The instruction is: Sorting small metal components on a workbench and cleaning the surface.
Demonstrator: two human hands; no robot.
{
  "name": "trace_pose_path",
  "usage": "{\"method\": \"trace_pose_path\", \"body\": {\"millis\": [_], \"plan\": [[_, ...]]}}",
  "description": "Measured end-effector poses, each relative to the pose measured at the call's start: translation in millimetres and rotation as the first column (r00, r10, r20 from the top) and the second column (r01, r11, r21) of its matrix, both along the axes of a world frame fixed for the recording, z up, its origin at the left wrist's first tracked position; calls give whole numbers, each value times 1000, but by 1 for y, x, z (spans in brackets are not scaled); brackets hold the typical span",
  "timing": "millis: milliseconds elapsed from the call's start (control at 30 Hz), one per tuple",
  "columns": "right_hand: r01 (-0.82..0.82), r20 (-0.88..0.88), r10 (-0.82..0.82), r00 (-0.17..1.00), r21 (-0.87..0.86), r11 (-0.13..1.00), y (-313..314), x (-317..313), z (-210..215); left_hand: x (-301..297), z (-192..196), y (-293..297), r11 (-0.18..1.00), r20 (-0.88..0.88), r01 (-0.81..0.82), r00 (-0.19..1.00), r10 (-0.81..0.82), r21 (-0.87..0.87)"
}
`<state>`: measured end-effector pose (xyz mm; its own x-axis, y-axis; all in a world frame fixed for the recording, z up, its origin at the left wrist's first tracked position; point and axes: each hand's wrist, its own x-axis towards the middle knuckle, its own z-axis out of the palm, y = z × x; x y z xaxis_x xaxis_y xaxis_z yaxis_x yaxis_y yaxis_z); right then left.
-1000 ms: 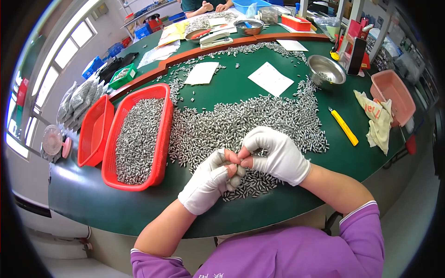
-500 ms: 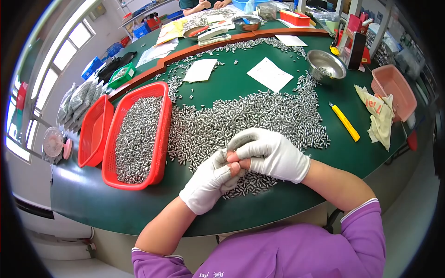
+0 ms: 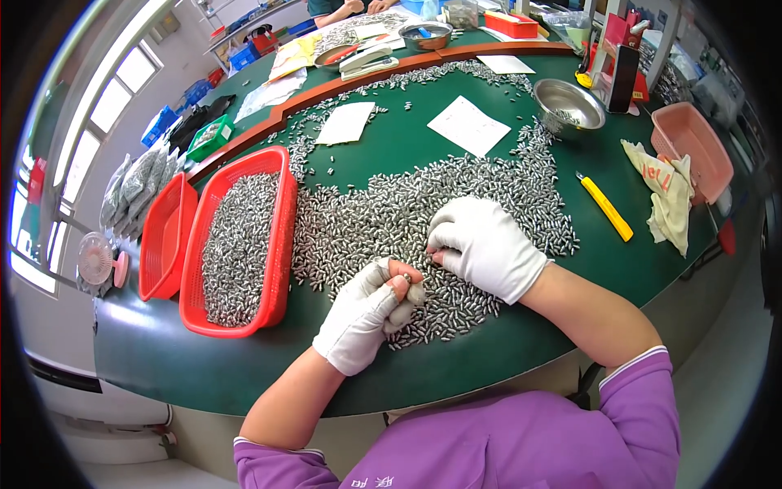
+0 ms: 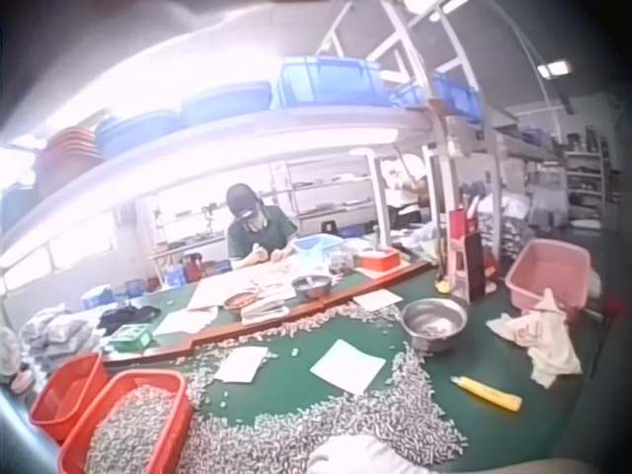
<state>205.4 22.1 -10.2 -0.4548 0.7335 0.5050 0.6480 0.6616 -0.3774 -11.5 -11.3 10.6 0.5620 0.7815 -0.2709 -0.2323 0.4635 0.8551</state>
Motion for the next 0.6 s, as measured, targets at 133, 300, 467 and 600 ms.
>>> {"method": "trace_pose_path", "body": {"millis": [133,300,467,600], "plan": [[22,-50,-21,999,16,1000,-1,-3,1,-2,-1,1,1000,-3,-13,1000,13,13],[31,-116,-25,993,53,998,-8,-6,16,-4,-4,3,1000,41,20,999,-21,17],[-64,-207,83,975,98,993,-8,-9,22,-5,-6,4,1000,67,15,998,-17,27],[-156,-125,177,976,161,974,-13,-11,32,-4,-5,4,1000,92,13,996,-15,23]]}}
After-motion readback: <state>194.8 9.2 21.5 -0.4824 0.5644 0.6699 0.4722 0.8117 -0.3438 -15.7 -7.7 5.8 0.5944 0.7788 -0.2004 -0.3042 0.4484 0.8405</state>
